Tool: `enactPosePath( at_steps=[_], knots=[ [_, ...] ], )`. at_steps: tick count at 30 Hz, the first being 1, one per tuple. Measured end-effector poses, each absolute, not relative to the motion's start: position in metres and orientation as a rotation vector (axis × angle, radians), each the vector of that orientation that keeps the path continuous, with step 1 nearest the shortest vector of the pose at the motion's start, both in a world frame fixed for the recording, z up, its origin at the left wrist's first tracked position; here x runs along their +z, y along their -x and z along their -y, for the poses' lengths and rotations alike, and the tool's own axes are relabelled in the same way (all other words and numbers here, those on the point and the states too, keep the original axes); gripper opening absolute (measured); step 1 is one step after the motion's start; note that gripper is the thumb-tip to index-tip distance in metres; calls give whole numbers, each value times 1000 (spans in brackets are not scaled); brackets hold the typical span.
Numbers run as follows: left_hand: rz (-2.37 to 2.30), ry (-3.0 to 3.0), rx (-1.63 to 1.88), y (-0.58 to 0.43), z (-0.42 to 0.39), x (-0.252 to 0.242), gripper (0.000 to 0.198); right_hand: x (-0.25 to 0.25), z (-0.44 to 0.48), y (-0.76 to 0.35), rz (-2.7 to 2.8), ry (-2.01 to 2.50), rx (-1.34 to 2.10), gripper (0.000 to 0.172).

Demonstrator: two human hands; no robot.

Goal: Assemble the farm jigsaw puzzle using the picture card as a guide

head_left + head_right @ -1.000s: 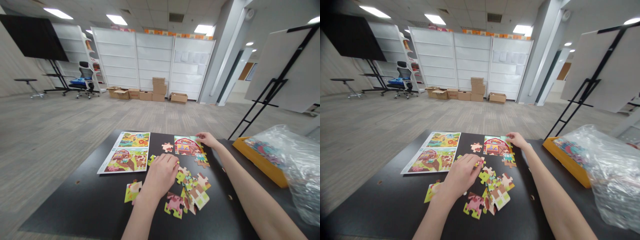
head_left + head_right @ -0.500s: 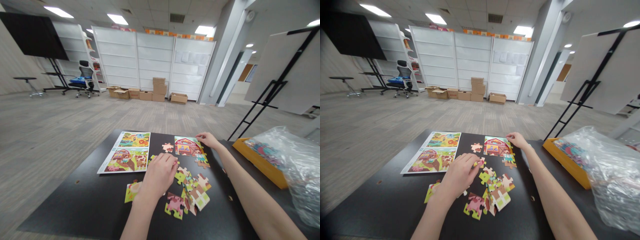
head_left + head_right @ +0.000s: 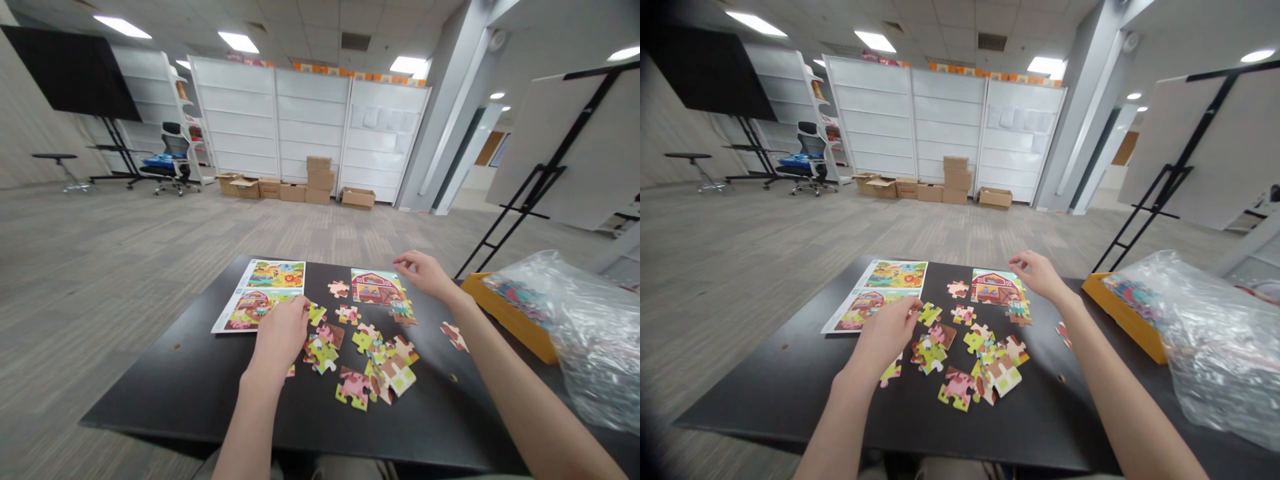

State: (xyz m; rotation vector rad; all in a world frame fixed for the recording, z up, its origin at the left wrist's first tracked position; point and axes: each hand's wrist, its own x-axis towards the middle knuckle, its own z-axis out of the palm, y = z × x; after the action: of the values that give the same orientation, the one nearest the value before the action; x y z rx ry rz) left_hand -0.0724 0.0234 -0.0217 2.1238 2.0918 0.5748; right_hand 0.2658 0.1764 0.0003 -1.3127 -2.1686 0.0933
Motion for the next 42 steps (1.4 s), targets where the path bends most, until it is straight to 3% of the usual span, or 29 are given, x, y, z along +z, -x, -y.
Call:
enactPosePath(
  at_steps=[12,25,37,42],
  knots=[
    [-2082,-2040,357,55,-24,-23,21,-50,-133,-282,2109,1406,-4,24],
    [-1798,-2418,390,18,-47,-33,25,-49,-117,-258,2263,1333,-35,22],
    [-1967,-2158,234,51,-22,-18,22,-47,-106,-248,2298,1252,24,23],
    [-2161,-2143,196,37,-6,-17,45,-48,-106,-243,2356,1237,-35,22]
  ],
)
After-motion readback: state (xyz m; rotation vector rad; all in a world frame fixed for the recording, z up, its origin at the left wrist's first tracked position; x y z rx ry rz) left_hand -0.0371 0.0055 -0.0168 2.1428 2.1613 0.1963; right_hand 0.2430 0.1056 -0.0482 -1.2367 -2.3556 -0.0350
